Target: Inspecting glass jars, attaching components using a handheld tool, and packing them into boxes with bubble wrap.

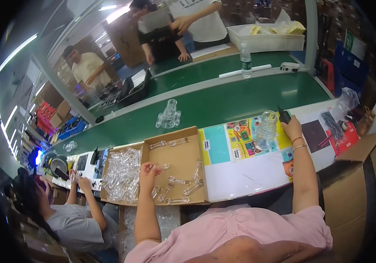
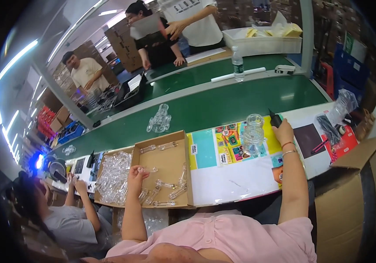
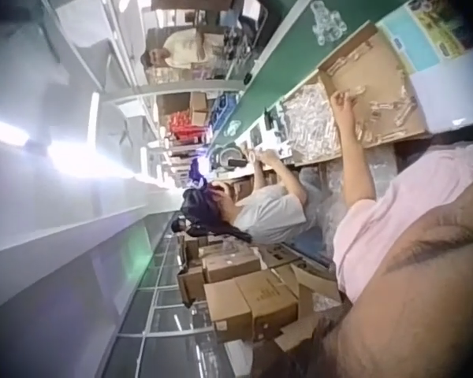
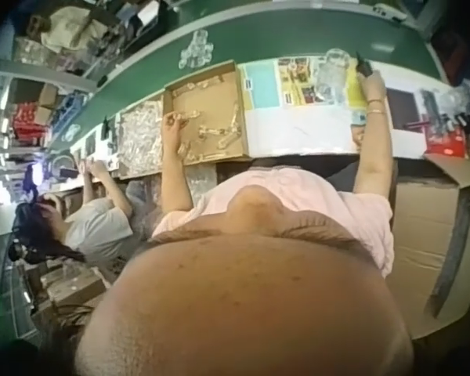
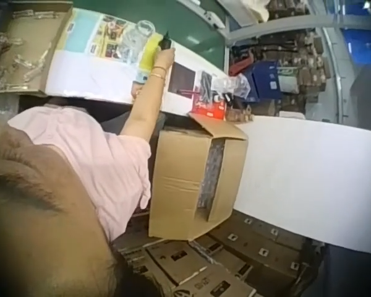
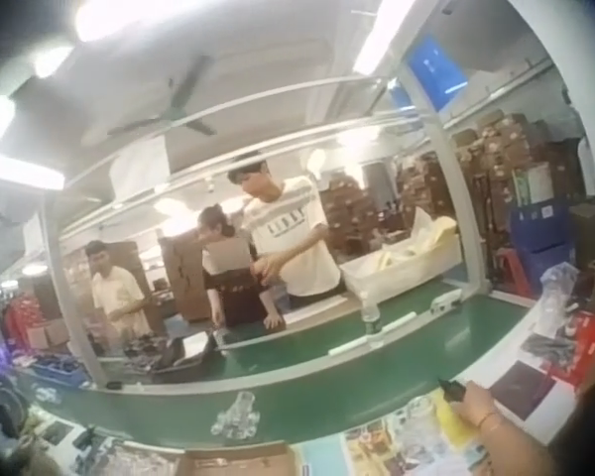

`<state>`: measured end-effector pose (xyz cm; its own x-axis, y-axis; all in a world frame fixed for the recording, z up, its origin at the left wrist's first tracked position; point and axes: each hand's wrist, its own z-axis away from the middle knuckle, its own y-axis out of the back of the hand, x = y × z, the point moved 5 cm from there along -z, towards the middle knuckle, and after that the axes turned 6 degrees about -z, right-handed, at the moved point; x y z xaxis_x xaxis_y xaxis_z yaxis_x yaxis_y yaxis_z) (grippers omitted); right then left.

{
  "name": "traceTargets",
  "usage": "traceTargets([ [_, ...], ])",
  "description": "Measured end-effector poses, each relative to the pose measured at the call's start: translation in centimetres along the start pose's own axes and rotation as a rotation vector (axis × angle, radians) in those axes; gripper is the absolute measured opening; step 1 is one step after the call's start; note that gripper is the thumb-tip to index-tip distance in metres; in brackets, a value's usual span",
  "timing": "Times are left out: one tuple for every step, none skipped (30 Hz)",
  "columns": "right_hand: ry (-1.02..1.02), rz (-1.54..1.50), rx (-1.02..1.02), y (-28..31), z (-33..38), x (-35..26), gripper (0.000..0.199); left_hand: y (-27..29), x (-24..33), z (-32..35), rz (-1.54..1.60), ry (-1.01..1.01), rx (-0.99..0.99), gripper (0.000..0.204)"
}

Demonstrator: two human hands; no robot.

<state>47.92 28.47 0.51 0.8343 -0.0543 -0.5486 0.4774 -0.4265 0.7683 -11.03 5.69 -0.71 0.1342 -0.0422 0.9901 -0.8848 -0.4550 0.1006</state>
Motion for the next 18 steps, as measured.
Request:
traceTargets([
  [-0.021,-0.086,-0.008,-0.2,0.3,0.6,0.04,0.0,0.3,0.1,0.005,0.004,0.021,0.018],
  [-0.004,-0.105,0.053,0.0,0.6,1.2,0.041,-0.5,1.2,0.2,0.013,0.024,0.02,0.02],
  [-0.021,-0.337,0.089,0.9,1.1,0.8,0.044,-0.7,1.8,0.2,0.022,0.045,0.026,0.021],
  [-0.11,-0.441,0.079,1.9,1.5,0.6,0.038,-0.7,2.2,0.2,0.028,0.048,0.06,0.021],
  [-0.127,-0.743,0.088,2.2,1.6,1.7,0.036,-1.5,2.8,-0.1,0.054,0.032,-0.012,0.024],
  [-0.103,-0.88,0.147,3.8,2.4,0.6,0.036,-2.1,3.1,-0.1,0.077,0.02,-0.078,0.027],
  [-0.086,-1.032,0.153,5.1,3.1,-0.5,0.033,-2.7,3.9,0.3,0.075,0.032,-0.054,0.027],
  [-0.043,-1.165,0.181,6.7,4.1,-2.0,0.031,-4.2,5.4,1.1,0.085,-0.001,-0.106,0.03],
  [-0.005,-1.187,0.161,8.8,5.6,-4.5,0.03,-5.7,6.7,2.0,0.095,-0.03,-0.154,0.033],
  [0.039,-1.198,0.108,10.1,6.7,-5.8,0.032,-6.7,7.5,2.7,0.097,-0.013,-0.143,0.033],
  [0.08,-1.207,0.056,11.0,7.7,-6.5,0.034,-8.2,8.3,3.4,0.169,-0.027,-0.186,0.032],
  [0.07,-1.2,0.039,11.5,9.0,-6.9,0.034,-9.7,8.9,4.4,0.24,-0.041,-0.229,0.031],
  [0.207,-1.209,0.047,12.3,10.3,-8.0,0.036,-11.0,9.3,5.4,0.239,-0.029,-0.225,0.031],
  [0.347,-1.225,0.054,12.8,11.3,-9.3,0.039,-12.5,9.8,6.0,0.252,-0.033,-0.279,0.032],
  [0.394,-1.291,-0.019,13.1,12.1,-10.2,0.043,-14.0,10.2,6.5,0.268,-0.034,-0.344,0.034],
  [0.394,-1.378,-0.103,12.4,12.6,-10.4,0.046,-15.0,10.3,6.9,0.264,-0.027,-0.345,0.034],
  [0.397,-1.465,-0.19,12.1,13.1,-10.8,0.049,-16.0,10.7,7.7,0.268,-0.063,-0.383,0.033],
  [0.3,-1.615,-0.302,11.7,13.9,-12.1,0.051,-17.1,10.9,8.5,0.271,-0.099,-0.416,0.033],
])
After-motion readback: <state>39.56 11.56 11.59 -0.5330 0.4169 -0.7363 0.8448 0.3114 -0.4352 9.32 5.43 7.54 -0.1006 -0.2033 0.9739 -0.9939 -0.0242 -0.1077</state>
